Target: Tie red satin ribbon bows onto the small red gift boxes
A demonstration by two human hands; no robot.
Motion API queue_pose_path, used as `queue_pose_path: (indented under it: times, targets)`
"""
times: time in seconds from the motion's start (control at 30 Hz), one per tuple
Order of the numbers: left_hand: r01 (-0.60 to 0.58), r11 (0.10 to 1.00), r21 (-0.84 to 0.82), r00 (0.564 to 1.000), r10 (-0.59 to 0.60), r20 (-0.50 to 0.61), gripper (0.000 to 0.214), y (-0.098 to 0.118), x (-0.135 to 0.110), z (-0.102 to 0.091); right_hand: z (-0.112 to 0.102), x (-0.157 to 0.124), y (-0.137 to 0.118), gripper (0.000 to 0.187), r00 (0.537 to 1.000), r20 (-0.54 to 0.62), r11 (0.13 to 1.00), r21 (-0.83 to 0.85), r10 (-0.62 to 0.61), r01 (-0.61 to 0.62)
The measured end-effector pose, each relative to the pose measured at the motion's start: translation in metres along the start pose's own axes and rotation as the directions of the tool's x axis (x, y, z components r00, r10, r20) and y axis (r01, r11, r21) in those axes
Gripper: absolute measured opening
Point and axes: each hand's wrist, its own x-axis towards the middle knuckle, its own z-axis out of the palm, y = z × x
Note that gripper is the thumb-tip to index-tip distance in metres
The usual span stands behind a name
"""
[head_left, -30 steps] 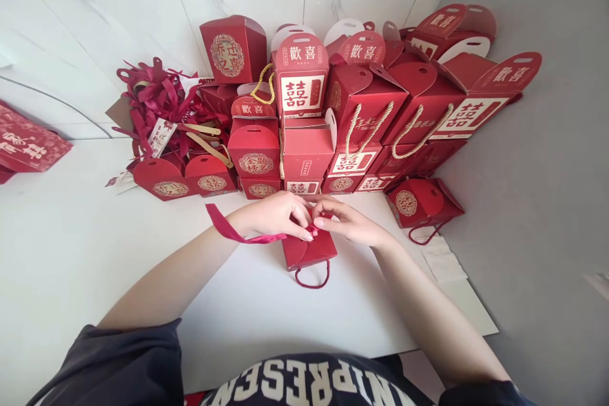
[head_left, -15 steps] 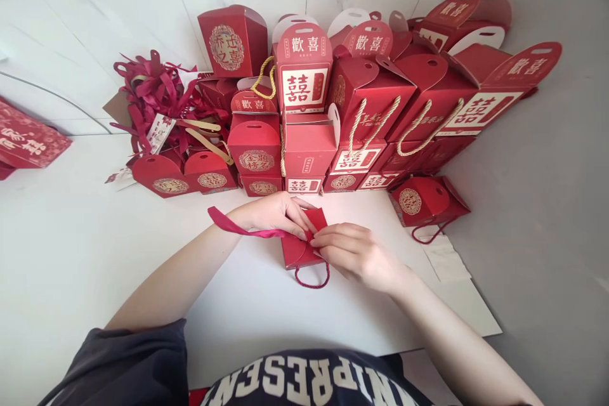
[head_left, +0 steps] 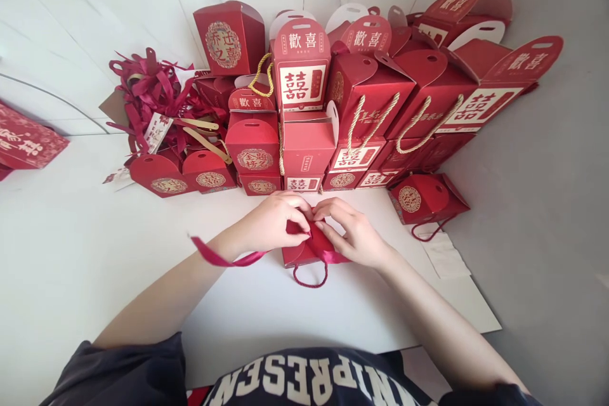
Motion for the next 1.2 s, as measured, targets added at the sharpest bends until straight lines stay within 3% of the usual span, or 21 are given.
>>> queue_pose_path:
  times: [0.1,0.2,0.3,0.47,0.63,0.8,0.97,1.1,1.2]
  targets:
    - [-0.001,0.965,0.263,0.994,0.030,-0.105,0.013,0.010,-0.010,0.005,0.005,0.007,0.006,0.019,1.000,0.013,1.000,-0.011,-0.016,0.016]
    - [-0.099,0.828,0.553,0.953,0.238,-0.186,0.016,0.008,-0.018,0.012,0.007,0.011,0.006,0.015,1.000,0.000,1.000,-0.008,0.006,-0.006]
    - [-0.151,0.719,0.679,0.887,0.402,-0.228,0.013,-0.002,-0.023,0.018,0.006,0.013,0.005,0.013,0.998,0.037,0.998,0.039,0.044,-0.046]
    - [-0.186,0.727,0.661,0.841,0.465,-0.275,0.007,-0.015,-0.025,0.021,0.002,0.017,0.009,0.014,0.995,0.087,0.997,0.051,0.047,-0.051]
    - [-0.202,0.739,0.643,0.819,0.487,-0.303,0.008,-0.015,-0.025,0.021,0.000,0.020,0.010,0.013,0.990,0.135,0.999,0.011,-0.031,0.030]
    - [-0.175,0.750,0.638,0.809,0.478,-0.342,0.010,-0.013,-0.026,0.023,0.001,0.018,0.004,0.016,0.995,0.089,0.995,-0.088,-0.038,0.046]
    - [-0.180,0.767,0.616,0.803,0.477,-0.359,0.010,-0.014,-0.026,0.023,0.002,0.020,0.003,0.020,0.994,0.103,0.998,-0.041,-0.048,0.052]
    - [-0.223,0.748,0.625,0.794,0.511,-0.329,0.007,-0.018,-0.028,0.023,0.003,0.021,0.004,0.020,0.999,-0.013,0.984,-0.176,-0.037,0.034]
    - [-0.233,0.743,0.627,0.793,0.518,-0.320,0.008,-0.019,-0.028,0.023,0.003,0.021,0.002,0.027,1.000,0.003,0.994,-0.105,-0.020,0.020]
